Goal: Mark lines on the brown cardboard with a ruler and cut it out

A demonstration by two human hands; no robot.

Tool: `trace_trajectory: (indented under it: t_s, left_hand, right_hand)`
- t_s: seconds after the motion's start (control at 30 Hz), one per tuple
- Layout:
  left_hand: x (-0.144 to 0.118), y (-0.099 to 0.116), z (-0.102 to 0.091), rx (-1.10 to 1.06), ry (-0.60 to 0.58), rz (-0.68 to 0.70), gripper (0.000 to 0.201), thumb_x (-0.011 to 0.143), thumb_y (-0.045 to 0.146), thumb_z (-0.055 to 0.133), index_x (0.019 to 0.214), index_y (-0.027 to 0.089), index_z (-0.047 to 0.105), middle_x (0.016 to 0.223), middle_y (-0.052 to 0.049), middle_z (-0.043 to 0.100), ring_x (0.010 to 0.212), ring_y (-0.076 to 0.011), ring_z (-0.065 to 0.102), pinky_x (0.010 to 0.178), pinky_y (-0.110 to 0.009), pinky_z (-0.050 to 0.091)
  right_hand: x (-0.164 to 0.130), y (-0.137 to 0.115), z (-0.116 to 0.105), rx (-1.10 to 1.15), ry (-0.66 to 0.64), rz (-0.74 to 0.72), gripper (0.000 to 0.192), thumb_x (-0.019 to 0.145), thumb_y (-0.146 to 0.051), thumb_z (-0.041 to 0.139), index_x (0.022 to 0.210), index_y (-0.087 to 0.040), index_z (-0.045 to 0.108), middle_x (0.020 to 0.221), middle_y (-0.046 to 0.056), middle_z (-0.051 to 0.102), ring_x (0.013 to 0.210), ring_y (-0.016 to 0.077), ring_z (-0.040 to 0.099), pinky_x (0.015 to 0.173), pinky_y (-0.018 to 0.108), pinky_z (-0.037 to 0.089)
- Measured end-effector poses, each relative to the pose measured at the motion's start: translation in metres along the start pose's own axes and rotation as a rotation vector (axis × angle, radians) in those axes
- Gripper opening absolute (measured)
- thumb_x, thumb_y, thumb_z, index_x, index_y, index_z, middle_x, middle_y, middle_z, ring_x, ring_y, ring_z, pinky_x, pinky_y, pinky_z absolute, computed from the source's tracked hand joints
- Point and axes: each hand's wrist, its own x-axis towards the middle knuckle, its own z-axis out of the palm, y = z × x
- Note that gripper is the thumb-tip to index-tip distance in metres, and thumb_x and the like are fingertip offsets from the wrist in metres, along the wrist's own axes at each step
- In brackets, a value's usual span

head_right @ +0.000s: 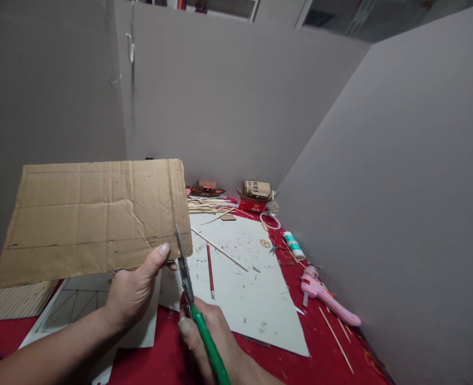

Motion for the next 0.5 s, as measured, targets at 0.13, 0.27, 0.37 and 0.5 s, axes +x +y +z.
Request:
trace_trajectory:
  t_s: [0.13, 0.27, 0.37, 0.5]
  left_hand:
    - [0.0, 0.0, 0.0, 0.012, -0.008, -0.006, 0.037, 0.081, 0.05, 0.062, 0.053, 0.026, 0.072, 0.07, 0.0, 0.077, 0.076, -0.0196, 0.074, 0.082, -0.027, 0.055]
    - [0.001, 0.0, 0.0, 0.015, 0.001, 0.009, 0.037, 0.08, 0.05, 0.061, 0.053, 0.026, 0.071, 0.068, 0.001, 0.076, 0.074, -0.019, 0.073, 0.081, -0.027, 0.055]
    - [0.001, 0.0, 0.001, 0.024, -0.007, -0.004, 0.037, 0.08, 0.05, 0.06, 0.054, 0.026, 0.072, 0.068, 0.0, 0.076, 0.074, -0.0196, 0.074, 0.081, -0.027, 0.056]
    - [0.001, -0.001, 0.002, 0.017, 0.001, -0.008, 0.036, 0.079, 0.05, 0.061, 0.054, 0.026, 0.072, 0.068, 0.0, 0.076, 0.074, -0.0199, 0.074, 0.08, -0.028, 0.056]
  right_hand:
    - [0.0, 0.001, 0.0, 0.026, -0.012, -0.005, 0.048, 0.096, -0.066, 0.038, 0.08, -0.021, 0.047, 0.063, -0.004, 0.037, 0.055, 0.012, 0.033, 0.049, 0.026, 0.031]
    - [-0.001, 0.004, 0.003, 0.031, 0.018, 0.026, 0.049, 0.097, -0.066, 0.038, 0.077, -0.022, 0.043, 0.06, -0.005, 0.036, 0.055, 0.0117, 0.031, 0.047, 0.025, 0.028]
    - [-0.001, 0.002, 0.006, 0.052, 0.039, 0.016, 0.05, 0.097, -0.066, 0.038, 0.073, -0.022, 0.042, 0.058, -0.005, 0.036, 0.054, 0.0114, 0.031, 0.047, 0.026, 0.028]
    - [-0.002, -0.006, 0.01, 0.078, 0.066, 0.056, 0.051, 0.097, -0.065, 0.039, 0.071, -0.022, 0.043, 0.057, -0.004, 0.037, 0.053, 0.0112, 0.031, 0.047, 0.027, 0.026]
